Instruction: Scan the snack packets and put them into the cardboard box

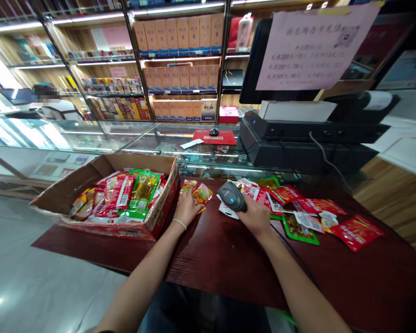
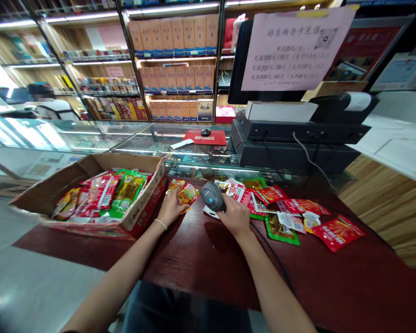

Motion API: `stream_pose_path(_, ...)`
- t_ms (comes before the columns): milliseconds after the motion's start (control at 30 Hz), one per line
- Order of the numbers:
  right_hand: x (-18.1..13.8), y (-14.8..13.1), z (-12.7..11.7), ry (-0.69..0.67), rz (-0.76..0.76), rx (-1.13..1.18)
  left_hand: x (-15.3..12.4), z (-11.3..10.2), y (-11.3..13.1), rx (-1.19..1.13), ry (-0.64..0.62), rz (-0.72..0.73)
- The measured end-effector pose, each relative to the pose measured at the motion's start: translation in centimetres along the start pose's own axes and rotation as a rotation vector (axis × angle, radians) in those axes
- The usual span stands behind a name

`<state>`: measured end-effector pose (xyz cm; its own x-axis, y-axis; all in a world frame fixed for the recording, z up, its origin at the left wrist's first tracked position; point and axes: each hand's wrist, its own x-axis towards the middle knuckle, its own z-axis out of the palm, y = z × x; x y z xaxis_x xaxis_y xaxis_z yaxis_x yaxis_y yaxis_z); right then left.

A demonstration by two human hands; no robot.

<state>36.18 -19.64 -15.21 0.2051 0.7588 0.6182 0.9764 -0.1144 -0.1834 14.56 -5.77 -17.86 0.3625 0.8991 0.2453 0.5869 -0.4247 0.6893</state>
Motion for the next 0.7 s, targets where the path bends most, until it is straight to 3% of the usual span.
stream_pose_path(233,0.1,0.0,-0.2,0.007,0.000,0.008,0.3,-0.7,0.0,-0.300,0.046,-0.053)
stream_pose_path(300,0.1,-0.1,-0.4,0.022,0.000,0.023,0.3,-0.7,0.5,-0.564,0.047,-0.138)
stream_pose_path(400,0.2,-0.4,-0.5,0.040,-0.005,0.033,0.3,-0.7,1.2,-1.086,-0.125,-0.362)
stream_pose_path(500,0.0,-0.4,-0.4,0.054,-0.021,0.013,0.1,-0.8,1.6,-1.405,-0.223,-0.500)
stream_pose_path(700,-0.3,-0.3,0.0,0.033,-0.091,0.018,0.4,-0.5,1.3,-1.545,-0.209,-0.447)
